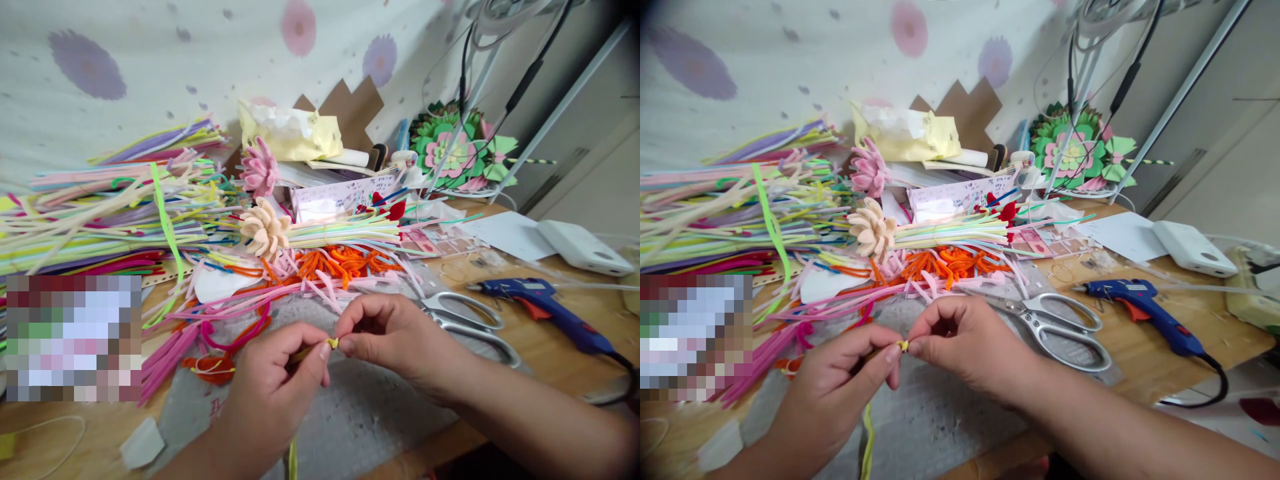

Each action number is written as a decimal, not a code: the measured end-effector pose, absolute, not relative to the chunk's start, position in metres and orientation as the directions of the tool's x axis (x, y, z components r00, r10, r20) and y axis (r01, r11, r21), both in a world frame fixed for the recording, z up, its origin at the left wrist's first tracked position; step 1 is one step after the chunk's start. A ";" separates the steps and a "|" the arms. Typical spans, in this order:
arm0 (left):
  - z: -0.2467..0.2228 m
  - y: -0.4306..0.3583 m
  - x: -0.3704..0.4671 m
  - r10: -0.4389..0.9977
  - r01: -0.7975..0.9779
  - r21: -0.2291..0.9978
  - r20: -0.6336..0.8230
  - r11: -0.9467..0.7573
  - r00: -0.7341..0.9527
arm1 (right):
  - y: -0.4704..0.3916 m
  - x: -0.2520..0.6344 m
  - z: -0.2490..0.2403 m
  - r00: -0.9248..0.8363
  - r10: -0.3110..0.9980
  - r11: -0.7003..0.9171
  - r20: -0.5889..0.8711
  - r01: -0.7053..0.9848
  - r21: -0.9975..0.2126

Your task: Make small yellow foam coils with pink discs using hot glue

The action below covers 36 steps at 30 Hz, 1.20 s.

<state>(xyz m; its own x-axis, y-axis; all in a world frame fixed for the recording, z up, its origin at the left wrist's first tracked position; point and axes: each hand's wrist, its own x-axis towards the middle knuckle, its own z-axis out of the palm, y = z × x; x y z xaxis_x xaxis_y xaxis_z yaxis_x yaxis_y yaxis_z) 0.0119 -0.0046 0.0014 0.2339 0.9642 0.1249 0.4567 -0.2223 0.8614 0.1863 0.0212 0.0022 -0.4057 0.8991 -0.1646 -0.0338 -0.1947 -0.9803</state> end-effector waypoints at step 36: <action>-0.001 -0.003 0.014 0.952 0.433 0.852 0.219 -0.294 0.214 | 0.012 0.181 0.011 -0.346 0.938 0.129 0.031 0.264 -0.956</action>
<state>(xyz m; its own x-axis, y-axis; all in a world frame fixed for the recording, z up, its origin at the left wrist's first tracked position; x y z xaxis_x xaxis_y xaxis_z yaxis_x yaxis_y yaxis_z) 0.0136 -0.0029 -0.0014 0.2141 0.9519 0.2193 0.4334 -0.2938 0.8520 0.1807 0.0121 0.0108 -0.3458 0.9378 0.0308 0.2635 0.1286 -0.9560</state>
